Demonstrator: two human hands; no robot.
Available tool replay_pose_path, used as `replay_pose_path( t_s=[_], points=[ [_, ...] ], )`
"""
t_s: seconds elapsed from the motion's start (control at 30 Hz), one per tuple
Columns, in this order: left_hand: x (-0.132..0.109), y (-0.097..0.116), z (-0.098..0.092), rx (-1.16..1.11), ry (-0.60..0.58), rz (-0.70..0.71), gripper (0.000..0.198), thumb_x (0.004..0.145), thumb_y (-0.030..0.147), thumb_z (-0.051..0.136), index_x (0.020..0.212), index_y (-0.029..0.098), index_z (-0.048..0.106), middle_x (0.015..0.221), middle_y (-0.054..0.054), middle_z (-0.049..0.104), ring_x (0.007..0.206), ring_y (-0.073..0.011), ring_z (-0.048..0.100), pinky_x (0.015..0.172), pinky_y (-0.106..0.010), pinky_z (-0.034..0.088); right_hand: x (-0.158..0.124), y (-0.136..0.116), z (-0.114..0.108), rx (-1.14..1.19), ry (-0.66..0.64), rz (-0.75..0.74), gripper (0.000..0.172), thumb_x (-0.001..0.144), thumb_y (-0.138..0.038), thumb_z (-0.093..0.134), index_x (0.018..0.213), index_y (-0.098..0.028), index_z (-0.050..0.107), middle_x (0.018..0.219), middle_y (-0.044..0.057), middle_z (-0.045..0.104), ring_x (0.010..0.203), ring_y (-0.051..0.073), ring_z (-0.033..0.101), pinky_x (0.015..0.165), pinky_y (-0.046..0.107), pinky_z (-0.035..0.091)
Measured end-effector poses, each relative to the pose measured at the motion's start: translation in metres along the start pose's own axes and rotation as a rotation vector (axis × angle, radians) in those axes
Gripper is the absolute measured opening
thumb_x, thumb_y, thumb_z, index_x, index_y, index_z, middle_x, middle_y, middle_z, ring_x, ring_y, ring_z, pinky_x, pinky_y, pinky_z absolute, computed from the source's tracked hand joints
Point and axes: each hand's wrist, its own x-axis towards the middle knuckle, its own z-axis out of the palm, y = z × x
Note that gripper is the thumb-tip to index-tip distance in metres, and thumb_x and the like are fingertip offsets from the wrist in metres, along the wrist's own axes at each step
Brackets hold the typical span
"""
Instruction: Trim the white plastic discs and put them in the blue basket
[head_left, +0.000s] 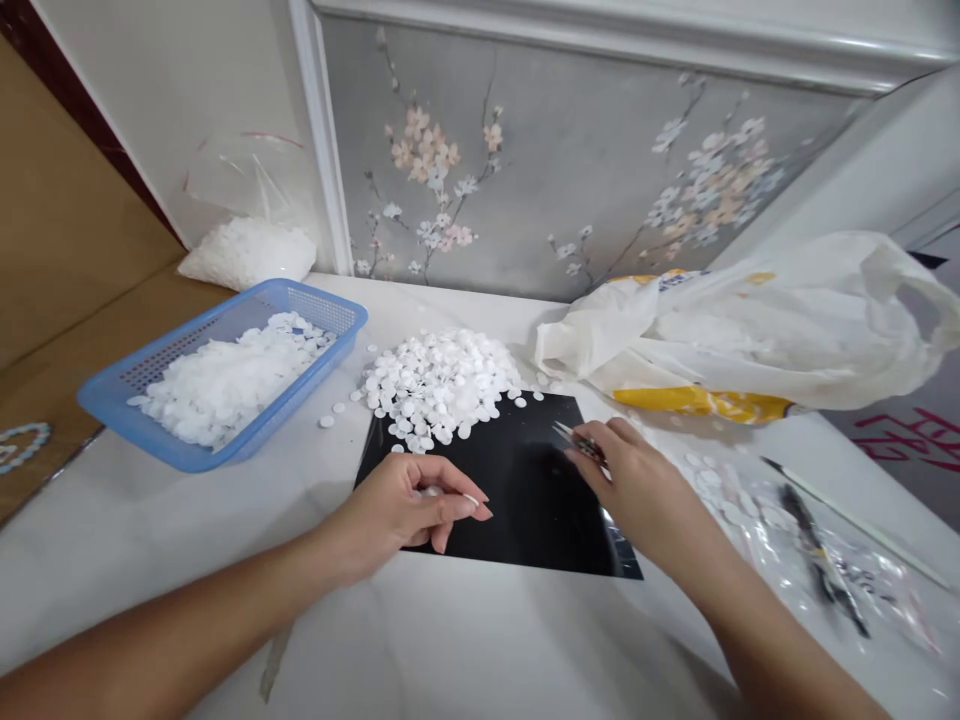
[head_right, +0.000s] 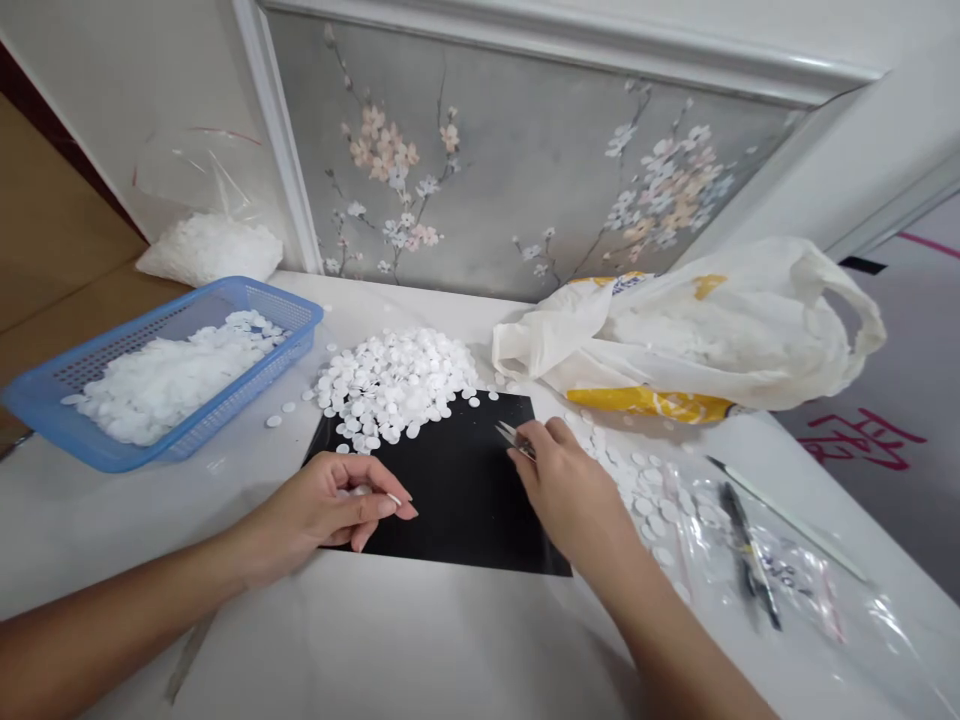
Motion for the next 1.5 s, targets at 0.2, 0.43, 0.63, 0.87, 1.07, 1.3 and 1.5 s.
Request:
replay_pose_path(
  t_s=[0.2, 0.43, 0.63, 0.87, 1.07, 1.3, 1.5],
  points=[
    [0.002, 0.019, -0.019, -0.202, 0.218, 0.075, 0.02, 0.081, 0.032, 0.059, 0.07, 0.015, 0.057, 0.075, -0.006, 0.069, 0.047, -0.0044, 0.042, 0.038, -0.016, 0.019, 0.004, 0.032, 0.007, -0.213, -0.005, -0.078, 0.013, 0.086, -0.029, 0.051, 0.087, -0.019, 0.058, 0.079, 0.008, 0.059, 0.072, 0.026, 0.06, 0.062, 0.036, 0.046],
    [0.007, 0.032, -0.055, -0.281, 0.494, 0.202, 0.011, 0.067, 0.024, 0.048, 0.06, 0.018, 0.042, 0.06, -0.002, 0.059, 0.04, -0.0044, 0.036, 0.034, -0.017, 0.013, 0.027, -0.037, 0.014, 0.025, 0.106, -0.403, 0.033, 0.093, -0.019, 0.041, 0.122, -0.018, 0.055, 0.117, 0.014, 0.055, 0.105, 0.027, 0.053, 0.09, 0.041, 0.046],
    [0.009, 0.02, -0.056, -0.069, 0.445, 0.166, 0.036, 0.078, 0.042, 0.054, 0.055, 0.018, 0.038, 0.054, 0.002, 0.05, 0.039, -0.004, 0.036, 0.036, -0.017, 0.016, 0.062, -0.085, 0.036, -0.025, -0.023, -0.493, 0.046, 0.085, -0.035, 0.061, 0.129, -0.024, 0.055, 0.13, 0.015, 0.049, 0.109, 0.035, 0.047, 0.088, 0.051, 0.045],
    [-0.001, 0.007, -0.044, 0.682, 0.264, 0.174, 0.011, 0.08, 0.03, 0.058, 0.081, 0.021, 0.052, 0.051, 0.008, 0.045, 0.046, -0.0113, 0.041, 0.048, -0.022, 0.024, 0.036, -0.095, 0.042, 0.195, 0.003, -0.539, 0.021, 0.085, -0.009, 0.055, 0.101, -0.019, 0.064, 0.097, 0.01, 0.055, 0.087, 0.024, 0.053, 0.078, 0.041, 0.051],
    [-0.006, 0.003, -0.029, 1.058, 0.172, 0.183, 0.013, 0.083, 0.024, 0.052, 0.095, 0.024, 0.049, 0.056, 0.006, 0.044, 0.053, -0.0163, 0.046, 0.053, -0.025, 0.023, -0.01, -0.086, 0.032, 0.288, -0.057, -0.611, 0.025, 0.085, -0.004, 0.053, 0.101, -0.02, 0.062, 0.098, 0.008, 0.055, 0.089, 0.021, 0.055, 0.077, 0.036, 0.053],
    [-0.011, 0.015, -0.037, 1.134, 0.211, 0.082, 0.012, 0.086, 0.027, 0.046, 0.098, 0.024, 0.045, 0.065, 0.003, 0.052, 0.059, -0.0177, 0.05, 0.054, -0.025, 0.025, -0.023, -0.063, 0.029, 0.413, -0.052, -0.494, 0.017, 0.087, -0.018, 0.057, 0.1, -0.024, 0.066, 0.102, 0.008, 0.056, 0.091, 0.021, 0.059, 0.078, 0.036, 0.053],
    [-0.011, 0.024, -0.042, 1.203, 0.257, -0.025, 0.008, 0.089, 0.029, 0.041, 0.091, 0.024, 0.047, 0.075, 0.0, 0.06, 0.067, -0.0194, 0.055, 0.058, -0.026, 0.029, -0.006, -0.041, 0.004, 0.446, 0.019, -0.309, 0.02, 0.092, -0.027, 0.047, 0.092, -0.024, 0.066, 0.095, 0.007, 0.061, 0.087, 0.021, 0.061, 0.074, 0.034, 0.051]
  ],
)
